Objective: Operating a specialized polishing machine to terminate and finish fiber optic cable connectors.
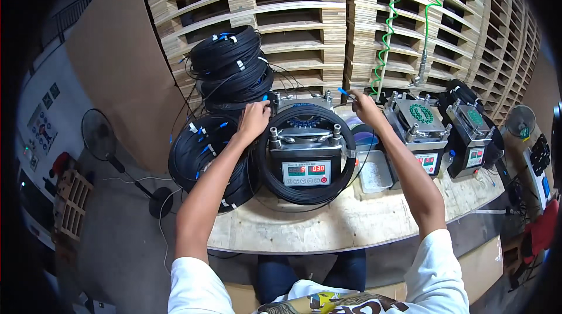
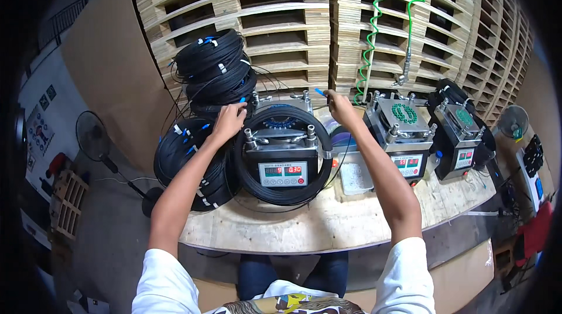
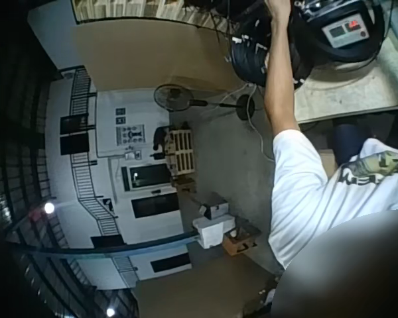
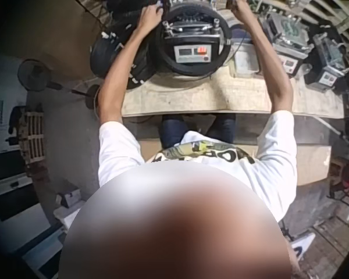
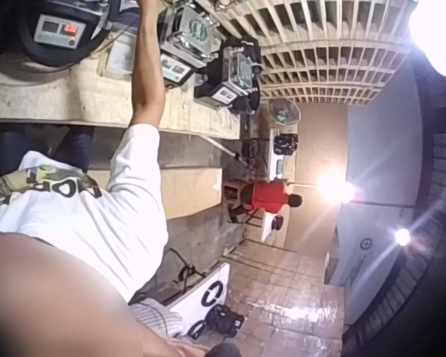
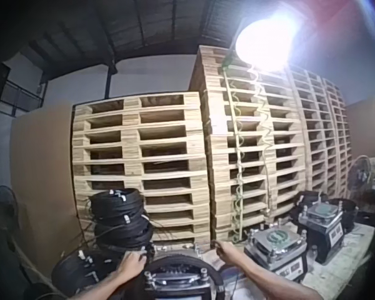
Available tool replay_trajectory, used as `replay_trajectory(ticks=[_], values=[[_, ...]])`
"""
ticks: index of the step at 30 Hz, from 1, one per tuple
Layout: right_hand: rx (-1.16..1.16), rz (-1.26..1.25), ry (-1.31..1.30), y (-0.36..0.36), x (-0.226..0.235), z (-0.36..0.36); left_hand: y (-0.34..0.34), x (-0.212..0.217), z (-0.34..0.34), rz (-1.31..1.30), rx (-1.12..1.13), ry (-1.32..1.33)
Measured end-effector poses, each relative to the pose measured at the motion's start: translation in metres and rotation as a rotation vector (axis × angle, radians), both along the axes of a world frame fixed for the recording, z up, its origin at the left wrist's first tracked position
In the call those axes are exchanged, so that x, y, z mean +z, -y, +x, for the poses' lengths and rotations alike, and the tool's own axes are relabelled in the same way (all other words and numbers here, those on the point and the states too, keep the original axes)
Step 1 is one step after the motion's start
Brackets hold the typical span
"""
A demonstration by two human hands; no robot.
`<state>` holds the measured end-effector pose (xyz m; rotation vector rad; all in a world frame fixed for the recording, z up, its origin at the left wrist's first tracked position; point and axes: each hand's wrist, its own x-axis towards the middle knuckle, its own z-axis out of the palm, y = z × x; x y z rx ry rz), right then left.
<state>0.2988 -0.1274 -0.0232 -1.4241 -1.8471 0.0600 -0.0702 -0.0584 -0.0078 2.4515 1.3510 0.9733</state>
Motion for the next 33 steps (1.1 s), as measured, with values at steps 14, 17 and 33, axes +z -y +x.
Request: replay_trajectory(ticks=[14, 17, 33], values=[[-0.115, 0.046, -0.050, -0.015, -0.003, -0.050, -0.017, 0.006, 0.002, -0.204, 0.115, 0.139], [-0.213, -0.020, 0.162, -0.004, 0.006, -0.053, -0.023, -0.010, -0.003, -0.025, -0.004, 0.222], [-0.196, 0.077, 0.113, 0.000, -0.002, -0.059, -0.023, -0.029, 0.013, -0.121, 0.131, 0.342]])
